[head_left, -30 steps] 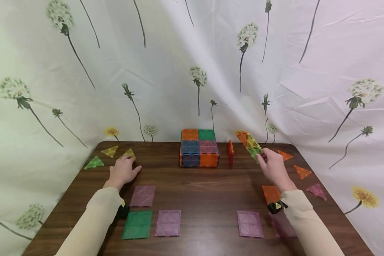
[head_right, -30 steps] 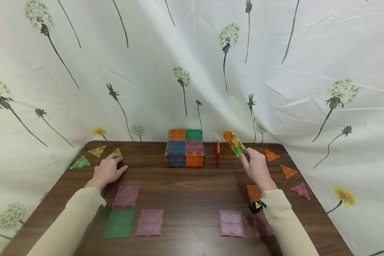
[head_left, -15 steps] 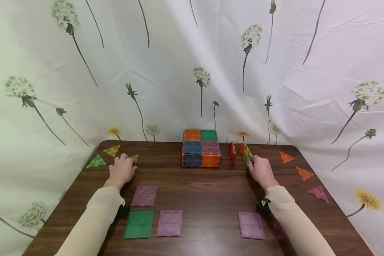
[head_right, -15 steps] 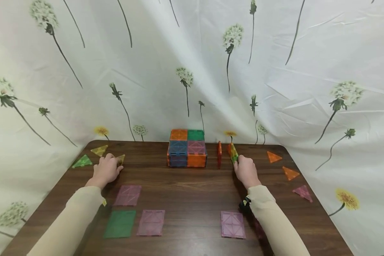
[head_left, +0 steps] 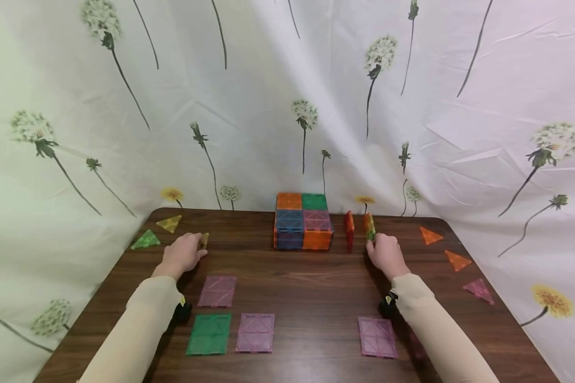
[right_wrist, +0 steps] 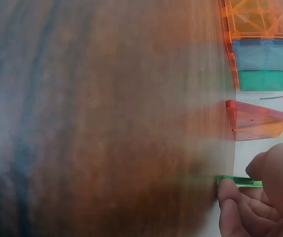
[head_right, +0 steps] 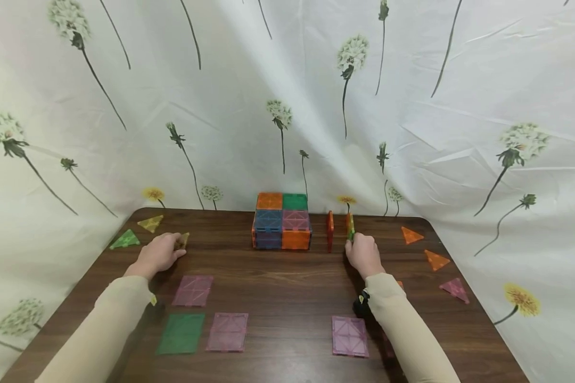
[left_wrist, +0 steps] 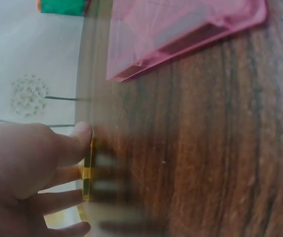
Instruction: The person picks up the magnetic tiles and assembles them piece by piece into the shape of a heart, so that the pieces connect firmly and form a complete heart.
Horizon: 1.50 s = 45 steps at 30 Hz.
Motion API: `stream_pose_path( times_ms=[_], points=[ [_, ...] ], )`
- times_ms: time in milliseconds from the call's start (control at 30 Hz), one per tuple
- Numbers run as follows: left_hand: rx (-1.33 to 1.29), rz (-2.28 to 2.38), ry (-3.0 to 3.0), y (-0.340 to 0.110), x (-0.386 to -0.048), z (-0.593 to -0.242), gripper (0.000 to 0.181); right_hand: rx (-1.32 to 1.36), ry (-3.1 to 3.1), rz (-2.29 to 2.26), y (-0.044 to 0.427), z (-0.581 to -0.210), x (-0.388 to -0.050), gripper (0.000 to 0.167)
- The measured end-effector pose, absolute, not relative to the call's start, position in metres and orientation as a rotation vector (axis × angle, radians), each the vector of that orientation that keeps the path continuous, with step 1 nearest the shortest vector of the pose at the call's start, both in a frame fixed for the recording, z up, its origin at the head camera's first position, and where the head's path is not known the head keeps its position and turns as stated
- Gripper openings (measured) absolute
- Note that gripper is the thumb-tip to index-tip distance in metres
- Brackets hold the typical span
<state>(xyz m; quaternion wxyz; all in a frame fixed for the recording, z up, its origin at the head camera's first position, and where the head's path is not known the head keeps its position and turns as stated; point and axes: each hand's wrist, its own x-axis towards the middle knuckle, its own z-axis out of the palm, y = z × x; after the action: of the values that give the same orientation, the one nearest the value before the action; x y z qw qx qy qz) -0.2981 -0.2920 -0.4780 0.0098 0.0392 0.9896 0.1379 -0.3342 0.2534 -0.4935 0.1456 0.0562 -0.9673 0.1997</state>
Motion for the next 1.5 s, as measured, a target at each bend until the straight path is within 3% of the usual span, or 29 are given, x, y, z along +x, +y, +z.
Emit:
stream_pose_path(
  times_ms=[267, 600, 733, 1100, 1300, 1500],
  points=[
    [0.137, 0.438, 3.103, -0.289, -0.297, -0.475, 0.031, 0.187, -2.775, 0.607, 0.258, -0.495, -0.332, 0.039],
    [0.246, 0.692, 3.179, -0.308, -0.292, -0.490, 0.060, 0.256, -2.772, 0.619, 0.274, -0.495, -0.318, 0.040],
    [0.256, 0.837, 3.208, -0.314, -0.291, -0.494, 0.053, 0.256, -2.765, 0.624, 0.290, -0.490, -0.306, 0.035],
    [0.239, 1.228, 3.257, -0.314, -0.281, -0.497, 0.011, 0.085, -2.759, 0.529, 0.346, -0.474, -0.267, 0.033],
    [0.333, 1.331, 3.202, -0.298, -0.280, -0.486, 0.011, 0.061, -2.751, 0.510, 0.382, -0.469, -0.255, 0.027],
    [0.520, 1.416, 3.037, -0.271, -0.276, -0.478, 0.028, 0.065, -2.861, 0.507, 0.421, -0.470, -0.246, 0.031]
  ],
)
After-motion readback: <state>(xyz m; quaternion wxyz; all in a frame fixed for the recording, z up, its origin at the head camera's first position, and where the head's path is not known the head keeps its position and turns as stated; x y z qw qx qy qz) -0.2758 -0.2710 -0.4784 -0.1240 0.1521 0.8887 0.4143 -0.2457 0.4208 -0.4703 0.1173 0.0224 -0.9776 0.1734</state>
